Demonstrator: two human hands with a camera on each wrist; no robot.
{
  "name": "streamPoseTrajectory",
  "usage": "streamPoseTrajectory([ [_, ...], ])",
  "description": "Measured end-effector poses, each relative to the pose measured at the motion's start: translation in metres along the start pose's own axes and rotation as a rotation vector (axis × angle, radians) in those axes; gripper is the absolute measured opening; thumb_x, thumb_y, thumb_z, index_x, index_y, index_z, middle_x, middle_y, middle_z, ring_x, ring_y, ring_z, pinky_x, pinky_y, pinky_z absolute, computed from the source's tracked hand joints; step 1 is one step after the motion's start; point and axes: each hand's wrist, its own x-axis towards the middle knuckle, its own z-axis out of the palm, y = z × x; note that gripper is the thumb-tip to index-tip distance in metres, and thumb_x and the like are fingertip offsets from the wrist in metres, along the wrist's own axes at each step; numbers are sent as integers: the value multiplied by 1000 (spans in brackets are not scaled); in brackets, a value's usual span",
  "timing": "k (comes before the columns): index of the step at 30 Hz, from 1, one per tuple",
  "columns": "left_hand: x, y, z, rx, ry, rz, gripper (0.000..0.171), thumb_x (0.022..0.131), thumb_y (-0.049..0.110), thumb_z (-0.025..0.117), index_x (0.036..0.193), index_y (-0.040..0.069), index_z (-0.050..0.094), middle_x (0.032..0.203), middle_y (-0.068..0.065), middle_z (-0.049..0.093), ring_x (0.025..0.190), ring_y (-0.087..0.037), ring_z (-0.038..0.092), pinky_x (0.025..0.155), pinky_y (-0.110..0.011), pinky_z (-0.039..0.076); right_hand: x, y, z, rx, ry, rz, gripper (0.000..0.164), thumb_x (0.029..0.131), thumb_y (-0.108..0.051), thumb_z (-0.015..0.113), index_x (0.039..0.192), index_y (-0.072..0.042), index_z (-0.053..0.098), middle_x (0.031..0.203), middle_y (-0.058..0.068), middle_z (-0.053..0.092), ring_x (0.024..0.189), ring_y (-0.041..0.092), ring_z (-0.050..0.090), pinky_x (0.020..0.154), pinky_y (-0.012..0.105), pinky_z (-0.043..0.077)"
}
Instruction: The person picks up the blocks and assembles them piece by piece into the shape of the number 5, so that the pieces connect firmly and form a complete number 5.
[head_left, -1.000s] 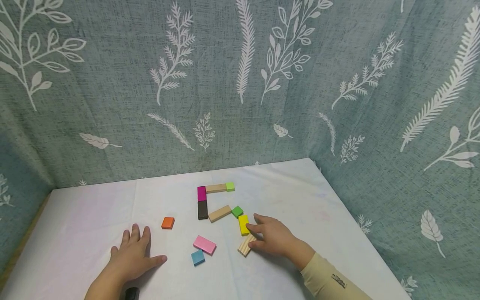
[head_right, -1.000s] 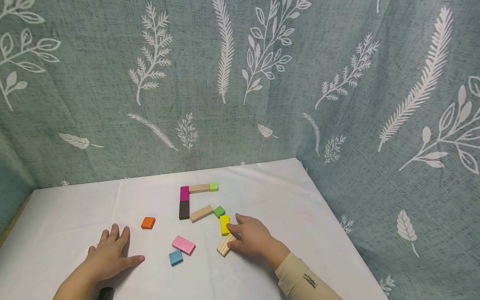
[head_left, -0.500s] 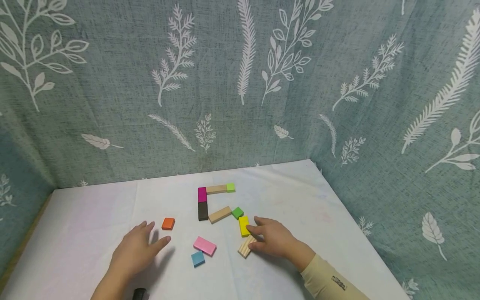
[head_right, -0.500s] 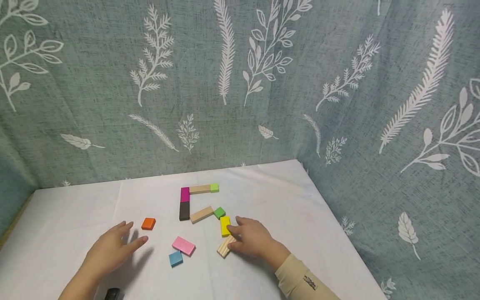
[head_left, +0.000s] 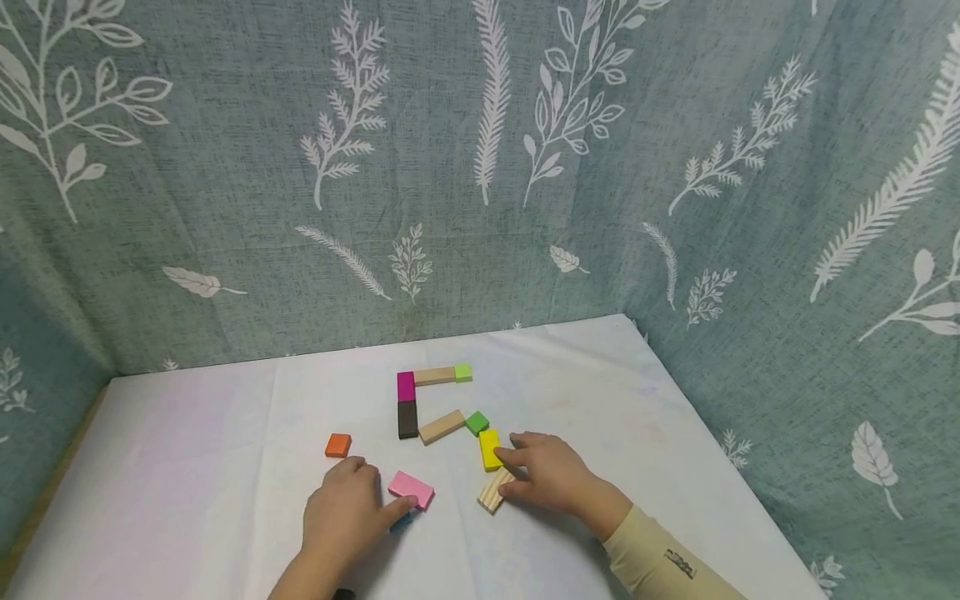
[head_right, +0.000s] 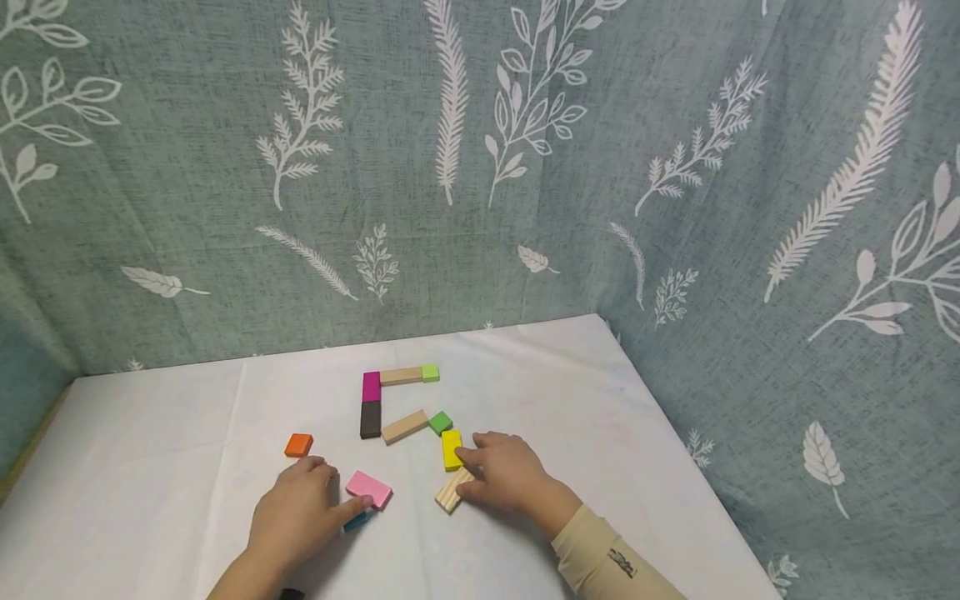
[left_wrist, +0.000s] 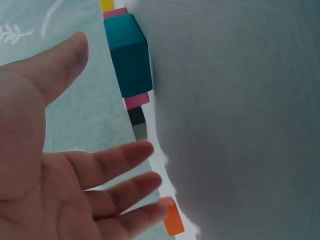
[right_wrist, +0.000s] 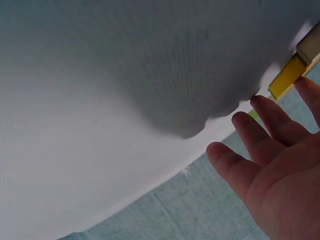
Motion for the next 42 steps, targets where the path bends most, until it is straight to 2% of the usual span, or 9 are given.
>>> streamPoseTrajectory([
  [3,2,3,0,3,-26,-16,74,63,69,83,91,2,69,109,-16,65,98,-29,61,71,-53,58,1,0,0,-3,-4,-4,59,89,-54,70,141,-27,61,147,11,57,135,31,54,111,52,44],
  [6,6,10,-1,1,-64,-33,81,59,70,85,95,0,69,100,-13,62,89,-25,57,67,-52,56,1,0,-1,-1,-7,-3,60,89,-54,71,141,-27,61,147,11,57,136,31,54,111,52,44],
  [12,12,24,3,22,-94,-101,84,54,70,87,94,-1,66,91,-11,55,90,-26,53,68,-54,53,0,0,-3,17,-17,5,60,89,-56,70,142,-27,60,147,11,57,137,32,53,111,55,43],
  [15,11,30,4,36,-89,-115,81,54,69,87,90,0,65,91,-12,54,91,-28,53,68,-56,52,0,0,-3,17,-17,4,61,89,-56,69,142,-27,60,147,11,57,137,33,53,111,56,43],
  [23,8,41,6,55,-60,-88,69,60,62,86,82,1,64,92,-13,54,90,-28,53,72,-61,52,-1,5,-2,23,-10,-4,60,89,-54,70,142,-28,60,148,10,56,137,32,52,111,56,43],
  [29,3,42,8,53,-75,-104,83,57,66,88,97,-4,68,104,-16,59,99,-31,55,80,-64,53,0,5,2,22,-7,-2,60,89,-56,69,142,-29,60,148,10,56,137,32,53,111,57,43],
  [35,3,42,14,104,-34,-107,85,55,75,84,87,-2,68,97,-16,58,104,-33,55,84,-73,48,1,8,4,21,-3,1,60,89,-56,70,142,-29,60,148,10,57,137,32,52,111,57,43],
  [39,3,45,15,140,-9,-107,85,57,74,83,87,-4,68,98,-18,58,105,-36,56,86,-76,46,1,7,3,29,-3,-7,60,89,-55,70,142,-28,60,147,11,57,137,32,53,111,57,43],
  [42,3,43,15,123,-10,-100,79,61,69,83,90,-4,67,97,-17,58,100,-33,57,86,-74,48,1,5,3,33,1,-13,60,89,-55,70,141,-28,61,147,11,57,136,33,53,110,58,43],
])
